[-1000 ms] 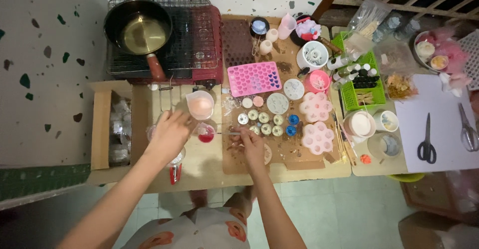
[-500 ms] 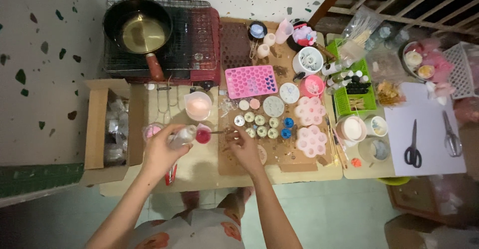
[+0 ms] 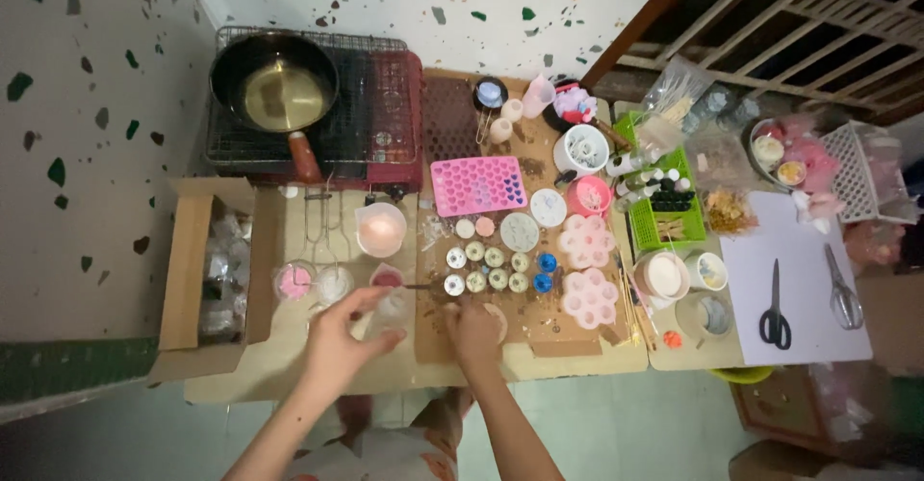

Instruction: Preparing and mixing ingredients in small cups and silicone molds for candle making

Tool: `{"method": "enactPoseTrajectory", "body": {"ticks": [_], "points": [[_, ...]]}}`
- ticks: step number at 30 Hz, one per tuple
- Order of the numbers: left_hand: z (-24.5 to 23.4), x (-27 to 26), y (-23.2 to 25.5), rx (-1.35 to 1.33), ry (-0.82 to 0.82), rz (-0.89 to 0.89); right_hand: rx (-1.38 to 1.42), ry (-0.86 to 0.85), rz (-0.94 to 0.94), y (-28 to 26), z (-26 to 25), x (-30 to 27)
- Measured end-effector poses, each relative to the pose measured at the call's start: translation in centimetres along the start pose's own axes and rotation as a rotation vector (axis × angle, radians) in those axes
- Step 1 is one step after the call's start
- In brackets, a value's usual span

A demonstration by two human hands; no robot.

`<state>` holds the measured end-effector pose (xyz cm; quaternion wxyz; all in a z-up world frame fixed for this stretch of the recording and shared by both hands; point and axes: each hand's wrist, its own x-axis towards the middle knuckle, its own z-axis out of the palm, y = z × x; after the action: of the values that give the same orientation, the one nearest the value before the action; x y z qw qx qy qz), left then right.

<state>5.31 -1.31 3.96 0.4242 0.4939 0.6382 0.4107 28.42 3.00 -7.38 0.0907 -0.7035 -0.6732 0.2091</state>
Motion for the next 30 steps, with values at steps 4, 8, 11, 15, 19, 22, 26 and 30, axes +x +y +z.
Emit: {"method": "enactPoseTrajectory", "body": {"ticks": [4, 8, 11, 15, 19, 22, 26, 30], "points": [[0.3, -0.3, 1.6, 0.038, -0.011, 0.003, 1.092, -0.062, 0.053, -4.6, -10.8, -3.0], [1.0, -0.5, 5.1, 0.031, -0.109, 0.05, 0.969, -0.044, -0.095, -6.8, -16.7, -5.0], [1.5, -0.4, 6.7, 0.114, -0.128, 0.206, 0.756, 0.02, -0.207, -7.9, -22.0, -6.0], [3.2, -0.4, 8.4, 0.146, -0.326, 0.235, 0.531, 0.038, -0.244, -7.1, -26.8, -7.7], [6.2, 0.3, 11.0, 0.069, -0.385, 0.241, 0.662, 0.042, -0.163, -3.5, -28.4, -8.1], [8.8, 0.5, 13.9, 0.147, -0.469, 0.278, 0.579, 0.108, -0.349, -1.7, -29.8, -7.9], [13.8, 1.9, 16.2, 0.361, -0.525, 0.337, 0.379, 0.041, -0.195, 1.3, -33.8, -6.6], [20.8, 2.4, 16.0, 0.351, -0.377, 0.57, 0.237, 0.123, -0.034, 7.0, -35.0, -4.0]]}}
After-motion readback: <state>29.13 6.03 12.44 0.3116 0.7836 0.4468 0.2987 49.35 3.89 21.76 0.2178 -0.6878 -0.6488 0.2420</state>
